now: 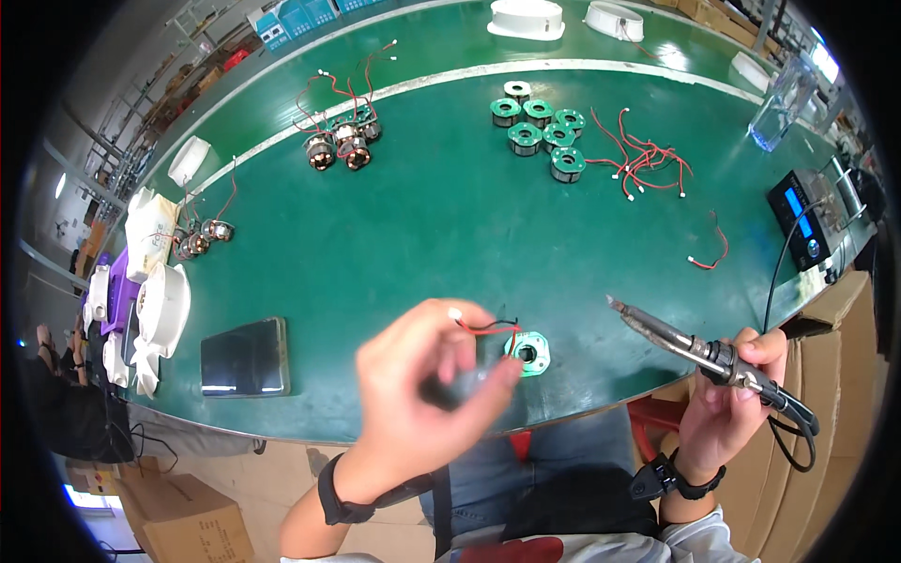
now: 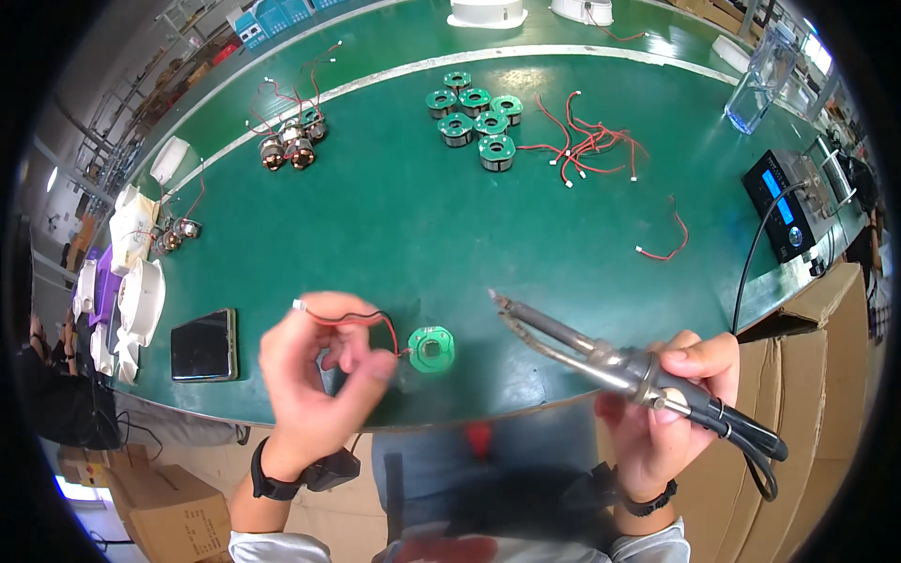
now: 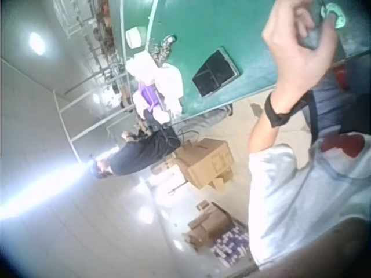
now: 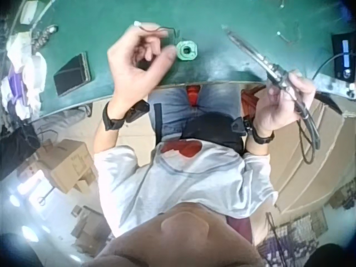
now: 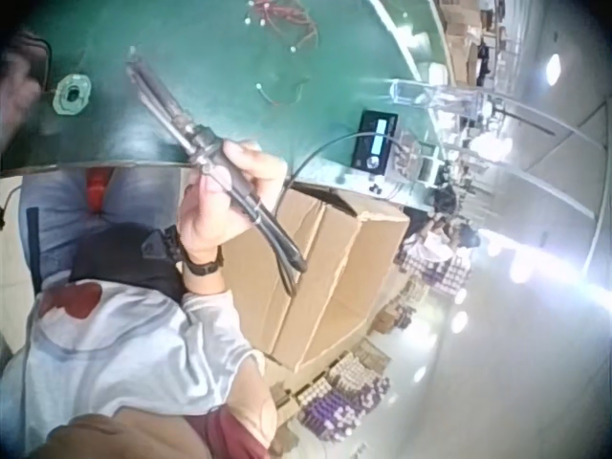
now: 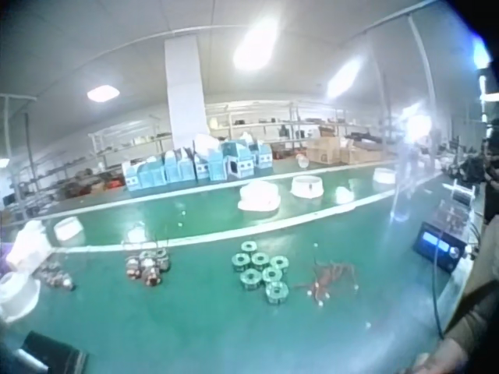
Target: The person uses a soldering iron to attach red and black wires to small green circular electronic components on a green workbench. The person repeatedly picks up components, aligns the wires, applies solder, and places the finished units into a pile.
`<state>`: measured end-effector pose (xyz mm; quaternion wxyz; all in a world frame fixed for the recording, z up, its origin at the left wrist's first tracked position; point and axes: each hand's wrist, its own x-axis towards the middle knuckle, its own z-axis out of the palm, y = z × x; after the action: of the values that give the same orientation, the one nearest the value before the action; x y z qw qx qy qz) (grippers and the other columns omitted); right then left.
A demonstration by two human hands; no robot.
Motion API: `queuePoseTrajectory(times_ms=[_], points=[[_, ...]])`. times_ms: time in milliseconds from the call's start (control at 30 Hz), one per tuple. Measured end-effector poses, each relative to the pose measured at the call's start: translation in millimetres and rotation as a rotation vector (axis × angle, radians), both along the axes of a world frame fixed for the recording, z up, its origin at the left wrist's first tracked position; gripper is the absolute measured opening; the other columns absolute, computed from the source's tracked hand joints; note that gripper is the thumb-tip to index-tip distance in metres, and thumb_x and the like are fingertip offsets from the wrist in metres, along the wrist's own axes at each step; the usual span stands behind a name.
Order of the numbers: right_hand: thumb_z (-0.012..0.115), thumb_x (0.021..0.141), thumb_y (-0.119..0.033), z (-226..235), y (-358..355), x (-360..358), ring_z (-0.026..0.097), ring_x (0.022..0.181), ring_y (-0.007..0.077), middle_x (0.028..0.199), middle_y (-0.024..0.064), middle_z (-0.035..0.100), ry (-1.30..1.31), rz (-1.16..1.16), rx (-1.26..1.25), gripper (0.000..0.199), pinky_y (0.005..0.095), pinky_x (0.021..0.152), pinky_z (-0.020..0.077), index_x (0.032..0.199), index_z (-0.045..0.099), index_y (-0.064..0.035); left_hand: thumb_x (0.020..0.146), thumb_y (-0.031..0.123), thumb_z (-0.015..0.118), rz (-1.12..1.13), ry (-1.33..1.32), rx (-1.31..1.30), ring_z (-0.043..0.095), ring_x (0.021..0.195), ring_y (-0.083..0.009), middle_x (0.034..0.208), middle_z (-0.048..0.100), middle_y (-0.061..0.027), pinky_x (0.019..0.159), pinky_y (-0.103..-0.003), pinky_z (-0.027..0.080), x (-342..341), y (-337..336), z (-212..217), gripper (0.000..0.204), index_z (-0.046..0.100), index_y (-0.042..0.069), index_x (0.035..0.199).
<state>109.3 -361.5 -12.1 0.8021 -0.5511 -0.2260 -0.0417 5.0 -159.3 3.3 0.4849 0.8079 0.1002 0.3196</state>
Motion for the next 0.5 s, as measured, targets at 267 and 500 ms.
queuePoseTrajectory(times_ms=[267,500], points=[[0.065,0.075,-0.019,-13,22,-22,0.032,0.045,0.0037,0.061,0.0000,0.039,0.081,0.147,0.065,0.031,0.0163,0.043,0.0267,0.081,0.039,-0.0043,0.069,-0.005,0.064,-0.152,-0.089,-0.276,0.048,0.057,-0.0056,0.072,0.059,-0.0039,0.047,-0.017,0.031,1,6,2,0.025,0.062,-0.001,0.093],[0.065,0.077,-0.016,-25,32,-25,0.033,0.043,0.0046,0.062,0.0008,0.041,0.021,0.223,0.113,0.028,0.0194,0.042,0.0322,0.083,0.040,-0.0040,0.076,-0.004,0.057,-0.163,-0.282,-0.355,0.056,0.063,-0.0123,0.079,0.063,-0.0105,0.050,-0.021,0.037,-4,7,-10,0.009,0.059,-0.003,0.085]])
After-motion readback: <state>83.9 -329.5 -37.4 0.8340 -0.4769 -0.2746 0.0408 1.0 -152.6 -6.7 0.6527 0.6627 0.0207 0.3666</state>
